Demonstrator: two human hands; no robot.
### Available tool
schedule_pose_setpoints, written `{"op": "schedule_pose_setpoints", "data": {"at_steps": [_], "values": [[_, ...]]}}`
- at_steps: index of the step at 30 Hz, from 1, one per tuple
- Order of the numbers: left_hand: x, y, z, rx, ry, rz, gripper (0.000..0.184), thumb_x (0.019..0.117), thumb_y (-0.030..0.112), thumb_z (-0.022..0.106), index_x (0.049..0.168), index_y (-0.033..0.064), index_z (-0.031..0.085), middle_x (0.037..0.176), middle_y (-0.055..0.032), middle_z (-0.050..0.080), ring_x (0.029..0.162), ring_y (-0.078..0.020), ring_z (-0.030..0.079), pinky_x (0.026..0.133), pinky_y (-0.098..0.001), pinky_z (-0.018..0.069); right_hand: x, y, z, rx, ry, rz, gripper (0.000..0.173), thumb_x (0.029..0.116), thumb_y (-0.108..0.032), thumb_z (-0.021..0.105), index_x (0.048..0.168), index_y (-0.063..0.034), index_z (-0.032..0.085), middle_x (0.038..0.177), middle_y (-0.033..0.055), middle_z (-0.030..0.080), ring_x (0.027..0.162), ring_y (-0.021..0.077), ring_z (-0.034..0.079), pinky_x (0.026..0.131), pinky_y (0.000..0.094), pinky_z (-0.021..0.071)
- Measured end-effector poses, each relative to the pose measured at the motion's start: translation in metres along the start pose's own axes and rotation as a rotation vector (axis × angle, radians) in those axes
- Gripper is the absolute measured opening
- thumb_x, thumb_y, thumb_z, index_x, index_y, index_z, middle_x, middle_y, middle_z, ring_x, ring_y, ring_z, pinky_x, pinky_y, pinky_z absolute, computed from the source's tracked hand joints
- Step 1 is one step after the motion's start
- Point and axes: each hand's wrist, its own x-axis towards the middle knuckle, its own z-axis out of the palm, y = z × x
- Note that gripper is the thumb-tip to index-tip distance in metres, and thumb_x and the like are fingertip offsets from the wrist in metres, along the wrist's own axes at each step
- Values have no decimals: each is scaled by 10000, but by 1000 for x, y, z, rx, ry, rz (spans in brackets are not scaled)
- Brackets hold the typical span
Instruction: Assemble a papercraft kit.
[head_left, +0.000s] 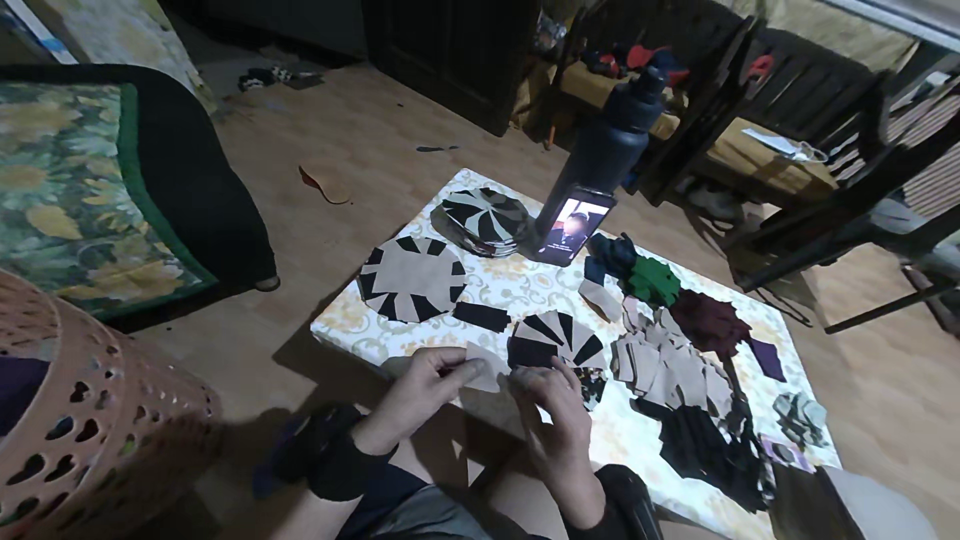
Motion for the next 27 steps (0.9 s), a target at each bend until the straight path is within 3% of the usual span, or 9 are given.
{"op": "schedule_pose_setpoints", "data": {"at_steps": [2,5,8,12,17,19,22,25,27], "values": [[5,0,9,10,-19,81,136,993,137,622,947,87,740,764,124,674,553,79,487,499,-111,398,-7,3,-8,156,5,95,305,1012,-233,636,1211,-1,631,1123,90,724,1119,142,675,1108,408,470],[8,-2,18,35,-106,186,162,987,143,630,929,39,739,959,60,677,698,76,532,588,-103,440,-12,2,-18,540,-75,357,755,1039,-476,522,1449,117,299,1342,140,617,1214,170,635,1030,352,549],[14,2,25,173,-154,289,230,980,210,670,931,4,759,1057,-16,661,915,39,604,781,-116,519,-7,2,-22,839,-86,550,826,1003,-460,597,1485,68,184,1248,73,646,1073,146,676,936,349,584],[26,12,28,226,-212,344,207,977,181,670,945,-4,758,977,4,661,874,48,603,775,-117,521,12,10,-33,1008,-45,647,798,952,-329,710,1472,21,216,1118,43,676,851,78,667,788,262,575],[41,27,37,303,-97,396,194,966,100,660,1119,24,753,963,18,712,823,21,641,756,-146,553,34,21,-44,1138,-19,691,672,902,-99,753,1443,-80,355,1046,36,702,799,73,687,760,235,590],[43,24,41,360,-37,387,275,974,128,649,1233,59,710,978,27,725,789,27,632,723,-148,539,38,25,-46,1018,-2,670,520,893,-26,739,1345,-63,484,982,41,693,732,62,654,678,210,571],[42,15,45,452,-5,270,378,982,225,657,1352,148,642,893,49,696,732,3,619,679,-182,528,39,38,-48,698,-68,571,348,912,-12,703,1229,-49,562,943,0,693,777,65,665,728,239,588],[42,4,47,686,-3,190,442,991,319,640,1396,143,615,850,-1,688,701,-84,611,672,-284,526,36,59,-47,375,-235,514,341,952,-88,661,1266,-1,559,933,15,676,720,54,645,655,224,571],[43,3,47,852,-39,119,485,1009,336,614,1445,129,567,851,-38,685,716,-170,625,693,-390,535,35,69,-47,225,-368,528,349,971,-121,663,1285,11,590,962,62,689,759,73,665,703,246,579]]}}
